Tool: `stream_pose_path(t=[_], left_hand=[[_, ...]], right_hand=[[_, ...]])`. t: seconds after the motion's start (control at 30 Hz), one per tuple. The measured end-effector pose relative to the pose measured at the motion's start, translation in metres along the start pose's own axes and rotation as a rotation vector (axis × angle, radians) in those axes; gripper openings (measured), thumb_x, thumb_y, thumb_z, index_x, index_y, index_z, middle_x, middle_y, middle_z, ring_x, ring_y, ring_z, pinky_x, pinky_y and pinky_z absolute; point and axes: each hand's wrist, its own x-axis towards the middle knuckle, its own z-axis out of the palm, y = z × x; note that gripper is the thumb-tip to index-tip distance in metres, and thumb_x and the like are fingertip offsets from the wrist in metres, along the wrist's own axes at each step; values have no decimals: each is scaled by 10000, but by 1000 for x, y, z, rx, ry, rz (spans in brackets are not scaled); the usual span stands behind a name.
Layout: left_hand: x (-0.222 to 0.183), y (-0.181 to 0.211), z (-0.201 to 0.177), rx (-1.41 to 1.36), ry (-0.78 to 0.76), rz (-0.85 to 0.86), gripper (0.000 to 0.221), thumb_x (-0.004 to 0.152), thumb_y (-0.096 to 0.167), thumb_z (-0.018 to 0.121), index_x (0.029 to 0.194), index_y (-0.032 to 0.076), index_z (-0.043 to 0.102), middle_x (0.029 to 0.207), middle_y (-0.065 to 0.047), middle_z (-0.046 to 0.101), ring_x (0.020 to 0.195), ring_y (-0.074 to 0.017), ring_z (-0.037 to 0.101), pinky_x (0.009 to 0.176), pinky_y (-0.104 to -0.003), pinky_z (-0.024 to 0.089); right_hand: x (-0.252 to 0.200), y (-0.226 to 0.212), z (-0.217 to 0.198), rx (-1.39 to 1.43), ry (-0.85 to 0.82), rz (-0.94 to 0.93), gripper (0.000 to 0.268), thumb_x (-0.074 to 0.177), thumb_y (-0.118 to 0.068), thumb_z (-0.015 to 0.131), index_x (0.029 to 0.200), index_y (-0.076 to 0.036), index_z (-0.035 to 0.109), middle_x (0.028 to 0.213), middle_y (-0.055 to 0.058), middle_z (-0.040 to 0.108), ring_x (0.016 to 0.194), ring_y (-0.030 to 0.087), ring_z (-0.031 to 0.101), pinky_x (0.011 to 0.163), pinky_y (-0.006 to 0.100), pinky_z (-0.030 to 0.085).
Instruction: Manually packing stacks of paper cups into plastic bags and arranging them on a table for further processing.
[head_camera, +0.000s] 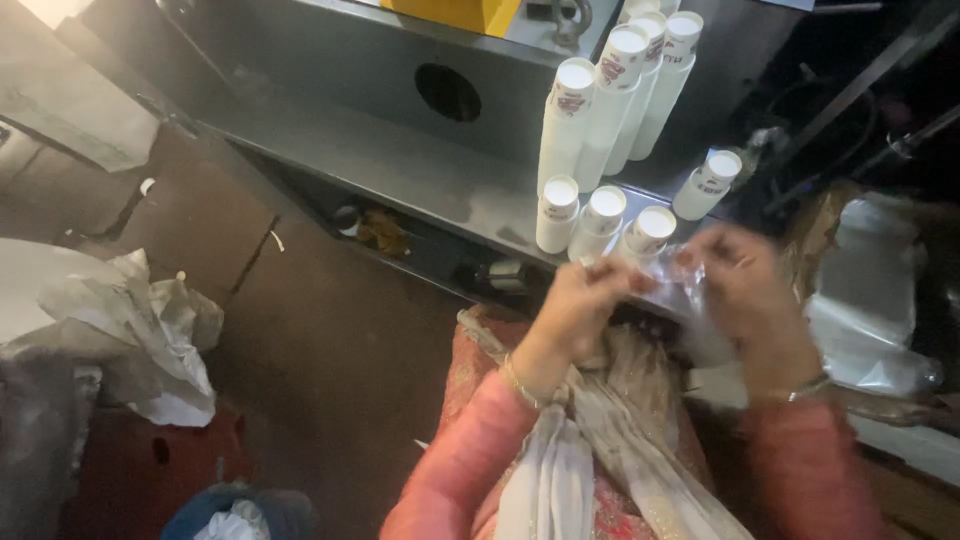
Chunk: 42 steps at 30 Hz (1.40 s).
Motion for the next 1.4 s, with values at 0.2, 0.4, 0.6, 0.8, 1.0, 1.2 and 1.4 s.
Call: stream_pose_path(t=[0.2,0.4,0.6,0.8,1.0,1.2,1.4], left_hand=[[45,0,9,-202,296,0,137,985,60,668,1093,-20,640,963,-132,734,858,-232,742,772,-336,583],[24,-97,-68,179,558,-94,164,961,66,656,1099,-18,632,926,-93,718,733,-170,709,594,-314,560],[6,-125,-72,468,494,63,109,957,2,672,1041,-35,731,974,-81,749,841,-97,673,739,-222,535],[-5,-17,26,367,332,286,147,968,-11,669,1108,-29,710,1019,-71,735,918,-106,667,821,-242,540],[-27,-29,5,205,-144,-125,320,1064,280,621,1241,23,695,1105,-55,730,995,-89,665,885,-245,548],[-42,13,36,848,-289,-130,566,834,453,805,1184,18,716,993,-140,774,928,-190,740,830,-302,577],[-23,-21,36,878,-508,145,471,865,397,784,1201,71,740,1106,-112,758,991,-217,737,881,-322,577]], right_hand=[[69,-29,16,-391,-4,-117,111,974,-114,678,998,-5,678,951,60,743,827,153,672,715,303,547],[31,122,-11,-125,17,-12,258,941,-77,601,1183,-69,689,1112,26,727,1003,133,673,842,257,535],[13,112,-5,-147,-49,-139,271,869,22,684,1131,-37,649,1052,35,666,977,148,683,887,265,561],[-43,17,13,-342,37,-264,66,1049,-48,672,1102,-15,650,1031,78,699,931,145,637,835,260,531],[-67,3,-5,-499,-56,-625,158,1017,-146,657,1140,-55,618,1048,77,725,862,130,736,659,252,594],[-84,-34,5,-779,-113,-665,148,928,-99,701,1044,-59,618,1089,96,655,1107,258,644,923,376,543],[-130,-25,-59,-1099,-367,-323,350,720,-312,819,932,-54,714,1079,108,681,1079,244,654,867,356,561]])
